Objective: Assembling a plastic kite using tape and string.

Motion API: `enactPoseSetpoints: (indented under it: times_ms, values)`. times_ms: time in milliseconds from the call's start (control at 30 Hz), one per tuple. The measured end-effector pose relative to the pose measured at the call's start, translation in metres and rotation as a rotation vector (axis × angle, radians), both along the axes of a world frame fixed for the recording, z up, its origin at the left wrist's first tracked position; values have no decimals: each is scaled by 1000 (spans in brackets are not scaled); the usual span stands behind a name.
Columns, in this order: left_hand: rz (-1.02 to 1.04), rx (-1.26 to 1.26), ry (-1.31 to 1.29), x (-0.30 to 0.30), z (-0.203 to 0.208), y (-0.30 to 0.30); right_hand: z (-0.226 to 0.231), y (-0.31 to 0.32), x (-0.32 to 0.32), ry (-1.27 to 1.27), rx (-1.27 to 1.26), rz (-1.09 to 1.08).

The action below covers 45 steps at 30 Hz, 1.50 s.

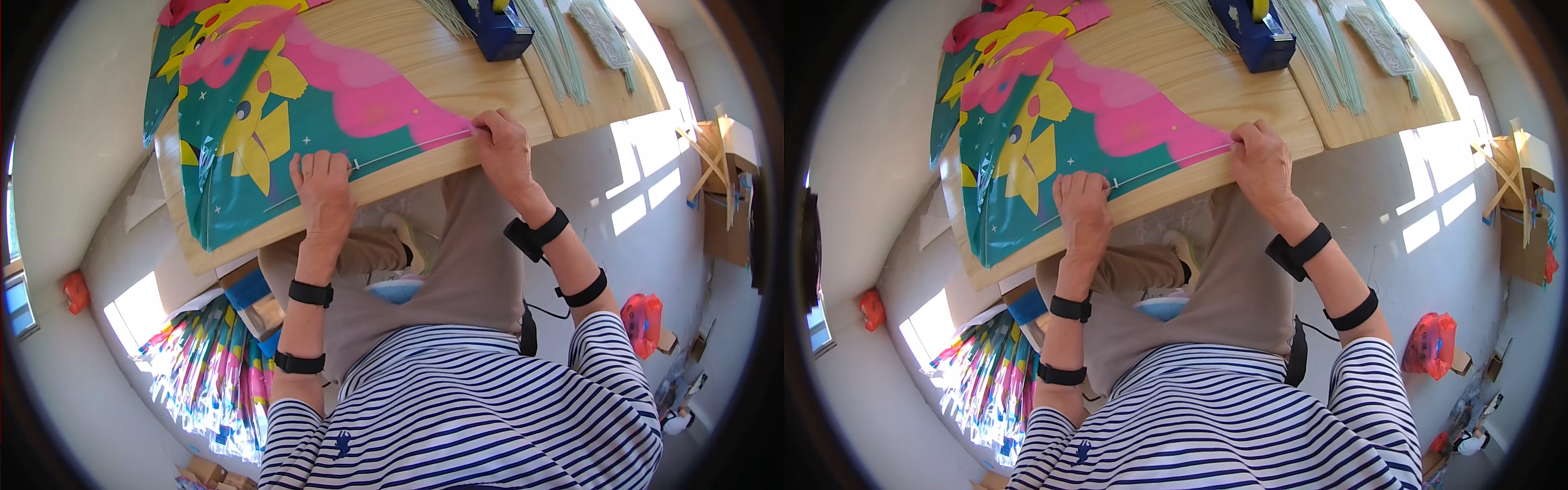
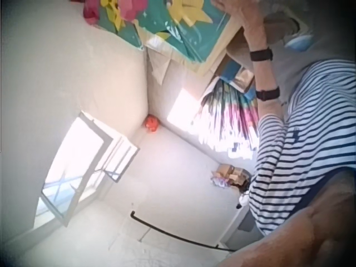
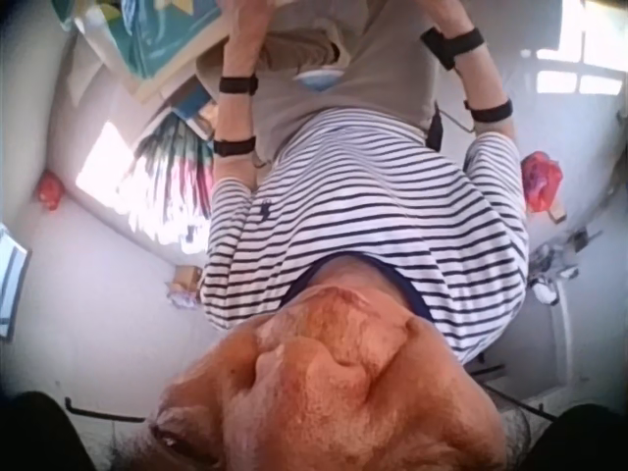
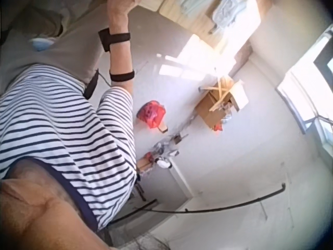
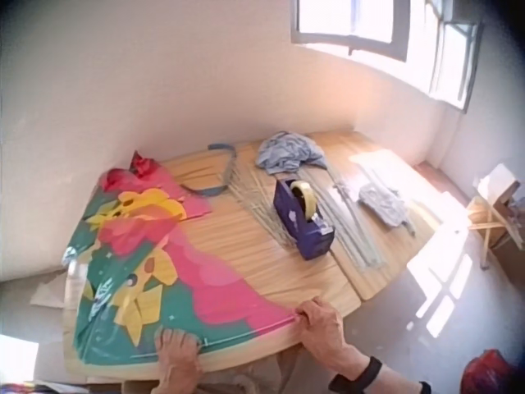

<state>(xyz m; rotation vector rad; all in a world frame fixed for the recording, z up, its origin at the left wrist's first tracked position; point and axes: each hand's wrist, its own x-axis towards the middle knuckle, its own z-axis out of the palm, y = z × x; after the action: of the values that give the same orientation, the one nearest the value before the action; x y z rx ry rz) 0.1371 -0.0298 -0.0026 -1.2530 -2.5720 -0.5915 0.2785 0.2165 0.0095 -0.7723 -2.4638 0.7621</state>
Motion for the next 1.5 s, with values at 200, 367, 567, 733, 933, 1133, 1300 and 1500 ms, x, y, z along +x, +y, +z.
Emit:
enactPoseSetpoints:
  times_ms: [200,367,567,733,933,1133,1300,1500]
  values:
    - [2,-14,-17,1,0,4,-3,8,-1,1,-16,-21]
    - [10,-21,-23,-2,0,-4,-6,10,0,-9,-40,-31]
    - [19,-24,-17,-1,0,-5,-8,10,-1,-32,-32,-36]
    - [21,-18,-18,0,0,-4,-6,10,-2,-38,-43,-39]
    - [22,-26,-9,1,-1,-4,-8,11,-3,-37,-41,-37]
    - [27,-15,12,-1,-5,-6,-5,4,-13,-63,-59,-8]
    - [35,-13,-16,0,-1,-5,-13,2,-17,-68,-70,-29]
    - [39,6,-50,2,0,-4,-12,3,-18,-109,-85,-37]
